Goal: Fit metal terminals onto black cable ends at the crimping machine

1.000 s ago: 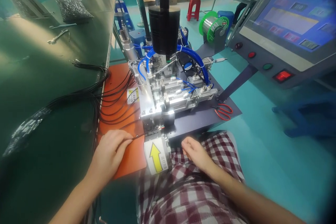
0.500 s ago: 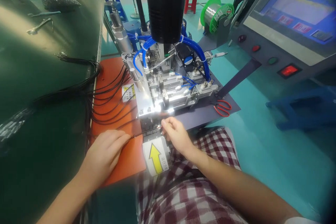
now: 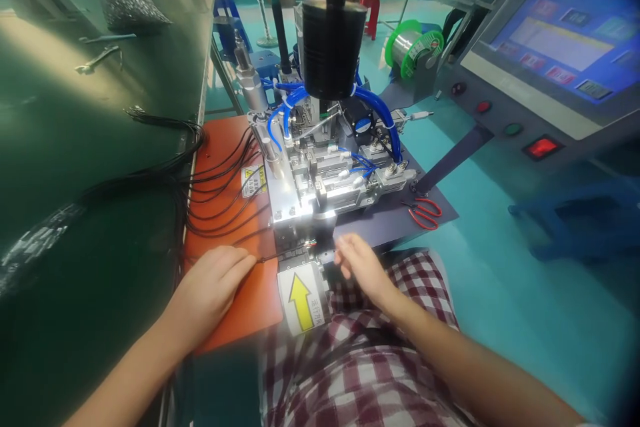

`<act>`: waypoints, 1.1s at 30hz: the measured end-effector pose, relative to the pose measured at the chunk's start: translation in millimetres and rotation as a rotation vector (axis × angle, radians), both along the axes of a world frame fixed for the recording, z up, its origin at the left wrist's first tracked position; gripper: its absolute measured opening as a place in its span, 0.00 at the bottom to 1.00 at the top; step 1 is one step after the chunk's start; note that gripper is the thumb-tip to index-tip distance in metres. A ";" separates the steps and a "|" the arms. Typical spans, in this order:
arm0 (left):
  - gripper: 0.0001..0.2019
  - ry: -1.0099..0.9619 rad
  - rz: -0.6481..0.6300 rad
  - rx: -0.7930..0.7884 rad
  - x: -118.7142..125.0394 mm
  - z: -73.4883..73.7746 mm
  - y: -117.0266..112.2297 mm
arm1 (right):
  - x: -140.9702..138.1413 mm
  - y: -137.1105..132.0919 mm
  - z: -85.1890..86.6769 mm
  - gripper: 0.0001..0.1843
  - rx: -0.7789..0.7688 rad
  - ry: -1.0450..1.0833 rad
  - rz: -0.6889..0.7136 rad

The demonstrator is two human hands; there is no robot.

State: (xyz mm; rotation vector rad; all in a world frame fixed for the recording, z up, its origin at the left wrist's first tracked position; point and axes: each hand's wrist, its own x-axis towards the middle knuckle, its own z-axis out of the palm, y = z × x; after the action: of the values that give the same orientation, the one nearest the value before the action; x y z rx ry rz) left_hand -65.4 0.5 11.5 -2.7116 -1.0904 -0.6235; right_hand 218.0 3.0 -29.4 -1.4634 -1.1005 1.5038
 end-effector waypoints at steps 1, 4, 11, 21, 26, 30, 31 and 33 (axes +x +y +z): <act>0.12 0.003 -0.002 0.008 0.8 0.5 0.6 | 5.8 -5.1 -1.7 0.22 -0.011 -0.006 -0.002; 0.14 0.007 0.020 0.036 2.1 -1.2 5.0 | 16.5 -19.7 -7.2 0.23 -0.057 -0.019 0.017; 0.15 0.029 0.112 0.085 2.6 -10.9 29.0 | 14.9 -38.1 -22.6 0.26 -0.122 -0.002 0.081; 0.10 0.054 0.282 0.050 5.1 -16.6 37.3 | 18.0 -51.6 -24.8 0.32 -0.123 -0.004 0.143; 0.09 0.012 0.392 0.012 10.7 -26.8 18.7 | 24.6 -58.0 -36.2 0.33 -0.126 -0.017 0.187; 0.12 -0.021 0.436 -0.012 14.1 -31.7 8.5 | 29.1 -62.3 -45.5 0.31 -0.142 -0.030 0.216; 0.13 -0.027 0.443 -0.019 14.6 -31.9 7.6 | 29.5 -63.1 -46.4 0.30 -0.142 -0.032 0.217; 0.13 -0.039 0.451 -0.039 15.8 -31.5 7.4 | 29.3 -64.5 -46.2 0.30 -0.143 -0.035 0.210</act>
State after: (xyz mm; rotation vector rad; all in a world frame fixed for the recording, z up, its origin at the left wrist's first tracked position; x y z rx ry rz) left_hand -49.6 7.9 -20.0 -2.3620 -1.6655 -0.5805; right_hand 247.2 -61.5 -75.6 -1.5120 -1.2203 1.7393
